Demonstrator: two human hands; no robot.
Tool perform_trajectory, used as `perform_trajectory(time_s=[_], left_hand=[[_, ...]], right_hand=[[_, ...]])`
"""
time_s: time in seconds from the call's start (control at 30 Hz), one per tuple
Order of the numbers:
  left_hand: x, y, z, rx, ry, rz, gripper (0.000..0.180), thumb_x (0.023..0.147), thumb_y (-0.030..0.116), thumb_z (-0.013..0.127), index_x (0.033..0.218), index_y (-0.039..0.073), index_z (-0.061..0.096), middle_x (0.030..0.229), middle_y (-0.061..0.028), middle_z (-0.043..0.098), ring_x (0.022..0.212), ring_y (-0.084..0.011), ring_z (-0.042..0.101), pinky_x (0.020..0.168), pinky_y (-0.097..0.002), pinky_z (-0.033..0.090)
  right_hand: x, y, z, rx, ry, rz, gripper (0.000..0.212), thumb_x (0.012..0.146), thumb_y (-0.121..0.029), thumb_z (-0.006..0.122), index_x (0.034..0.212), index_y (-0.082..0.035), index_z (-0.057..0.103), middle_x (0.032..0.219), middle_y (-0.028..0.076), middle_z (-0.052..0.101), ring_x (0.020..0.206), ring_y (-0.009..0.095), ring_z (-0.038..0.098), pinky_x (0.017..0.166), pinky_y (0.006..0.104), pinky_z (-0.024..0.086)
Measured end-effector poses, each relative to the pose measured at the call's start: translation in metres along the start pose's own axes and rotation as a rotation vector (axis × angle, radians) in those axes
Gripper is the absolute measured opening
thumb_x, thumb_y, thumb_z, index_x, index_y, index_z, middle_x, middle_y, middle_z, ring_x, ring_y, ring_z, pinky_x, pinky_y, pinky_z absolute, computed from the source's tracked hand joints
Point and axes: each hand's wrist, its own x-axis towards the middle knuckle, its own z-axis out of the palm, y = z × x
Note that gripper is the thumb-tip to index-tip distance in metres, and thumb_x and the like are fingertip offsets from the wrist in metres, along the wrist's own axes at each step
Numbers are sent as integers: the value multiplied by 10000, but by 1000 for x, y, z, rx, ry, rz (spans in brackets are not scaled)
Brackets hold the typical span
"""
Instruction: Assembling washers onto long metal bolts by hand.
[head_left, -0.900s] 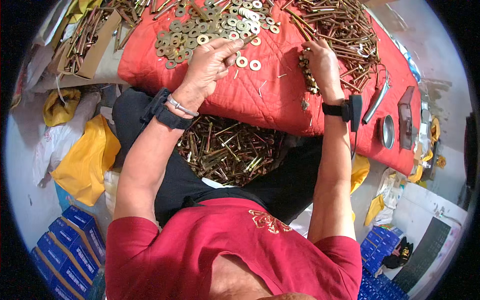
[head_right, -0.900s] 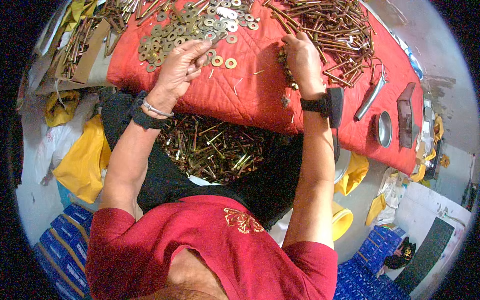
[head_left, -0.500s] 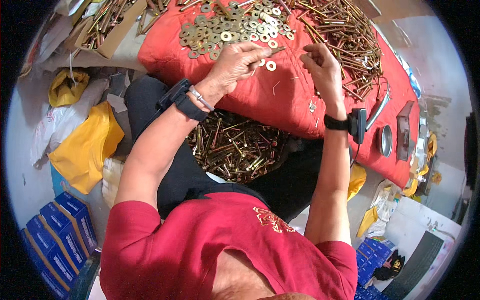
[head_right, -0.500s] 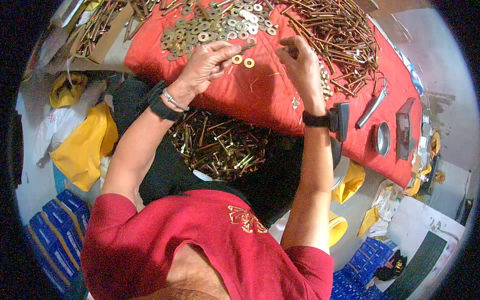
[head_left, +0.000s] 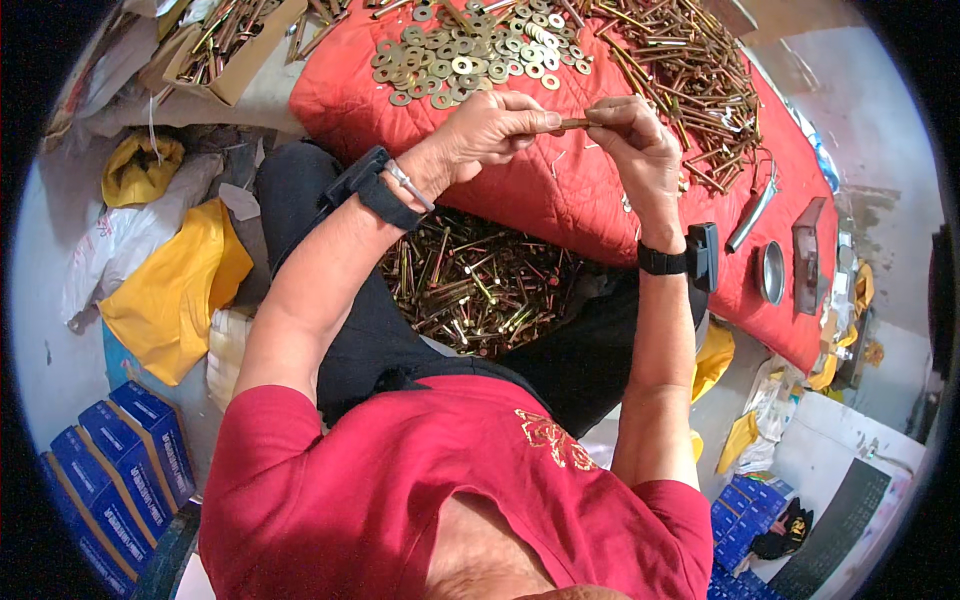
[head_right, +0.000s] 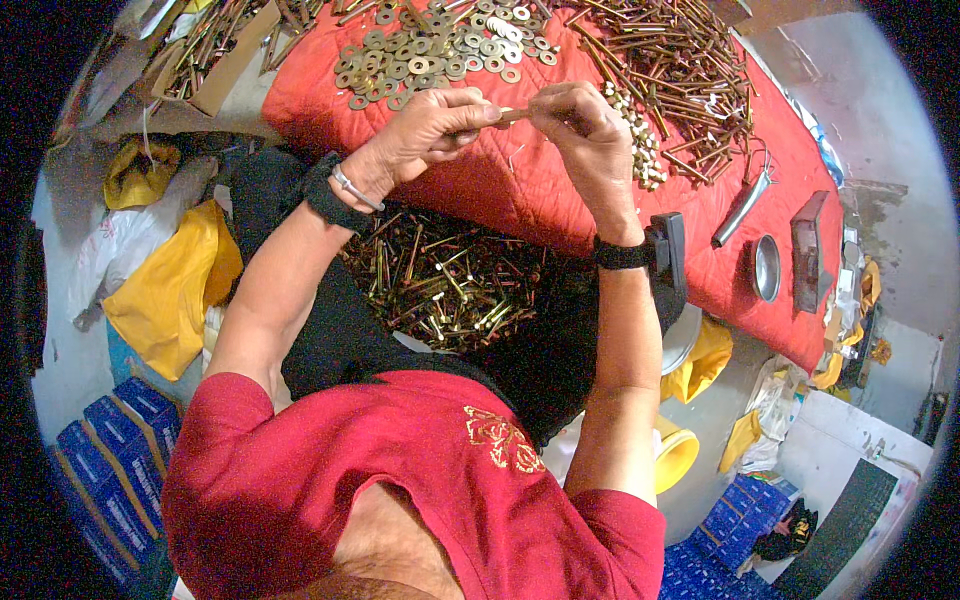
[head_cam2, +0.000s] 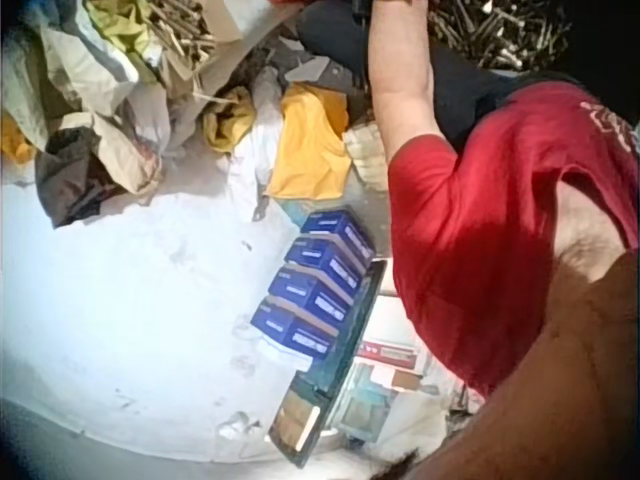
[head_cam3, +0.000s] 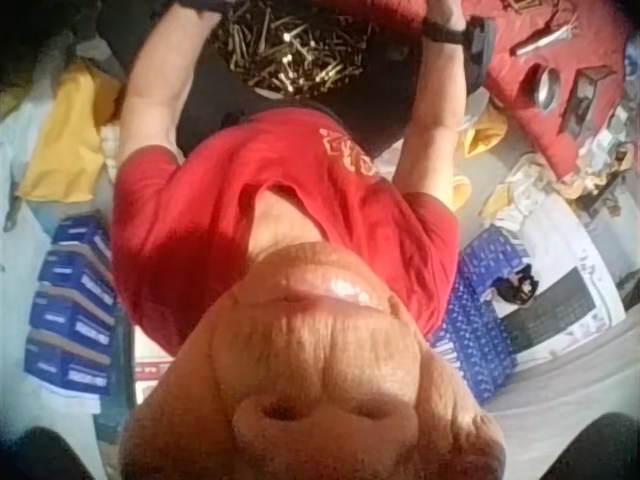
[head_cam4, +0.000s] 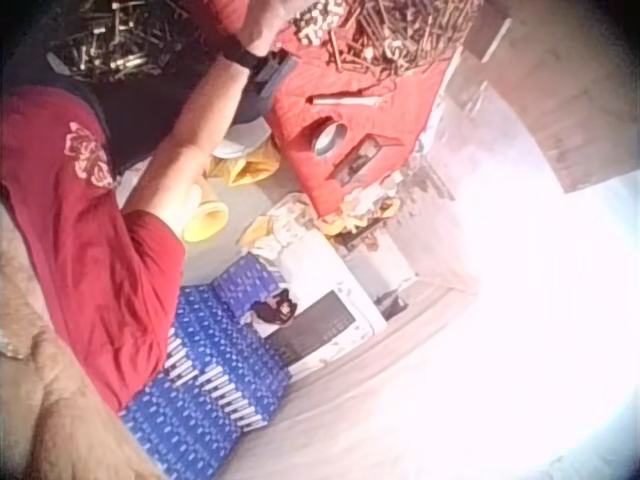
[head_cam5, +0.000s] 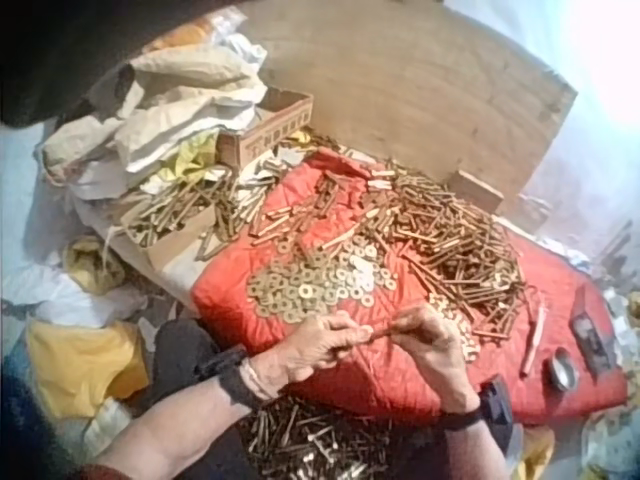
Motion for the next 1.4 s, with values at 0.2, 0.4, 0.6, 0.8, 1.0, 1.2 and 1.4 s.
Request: perform_trajectory(time_s=[0.2, 0.4, 0.6, 0.8, 1.0, 1.2, 1.4], left_hand=[[6, 4, -17, -459, -328, -344, 273, 936, 183, 509, 960, -81, 573, 522, 66, 346, 370, 25, 271, 292, -123, 224], [4, 8, -3, -208, -197, -165, 182, 876, 196, 606, 936, 25, 609, 710, 7, 580, 452, 13, 357, 313, -124, 233], [-2, 3, -13, -157, -158, -118, 187, 859, 215, 645, 807, 37, 621, 659, 9, 567, 412, 5, 343, 322, -136, 225], [-4, 3, -8, -315, -230, -183, 186, 858, 220, 649, 833, 36, 647, 669, 12, 567, 440, 7, 365, 328, -147, 221], [-1, 6, -11, -235, -282, -144, 173, 854, 211, 647, 849, 38, 658, 642, 39, 520, 457, -1, 377, 345, -157, 225], [-2, 8, -10, 46, 32, 45, 180, 862, 215, 643, 884, 39, 675, 623, 56, 544, 471, 9, 388, 369, -151, 254], [2, -4, -4, 464, 91, 346, 179, 862, 244, 646, 839, 71, 685, 595, 91, 498, 496, 1, 390, 437, -183, 290]], right_hand=[[8, -28, -1, -325, -67, -138, 158, 735, 19, 665, 871, -30, 602, 855, 81, 621, 769, 208, 623, 688, 275, 495], [1, -14, -11, -336, -128, 36, 129, 790, -41, 643, 906, -26, 589, 772, 96, 619, 662, 199, 625, 609, 291, 487], [3, -25, 1, -249, -122, -19, 113, 818, -11, 603, 921, -24, 561, 713, 82, 607, 596, 161, 597, 566, 274, 472], [-3, -23, -1, -182, -92, 114, 102, 822, 0, 590, 913, -20, 549, 703, 91, 597, 591, 182, 577, 557, 283, 457], [-1, -32, -6, -331, -142, 75, 90, 833, -46, 604, 913, -31, 566, 745, 94, 596, 642, 162, 574, 602, 283, 458], [0, -28, 17, 555, 99, 454, 116, 880, -94, 596, 969, -20, 585, 809, 38, 603, 707, 107, 559, 631, 241, 458], [-11, 8, 15, 369, 85, 412, 83, 893, -116, 588, 867, -38, 589, 710, 2, 566, 588, 63, 475, 533, 203, 384]])
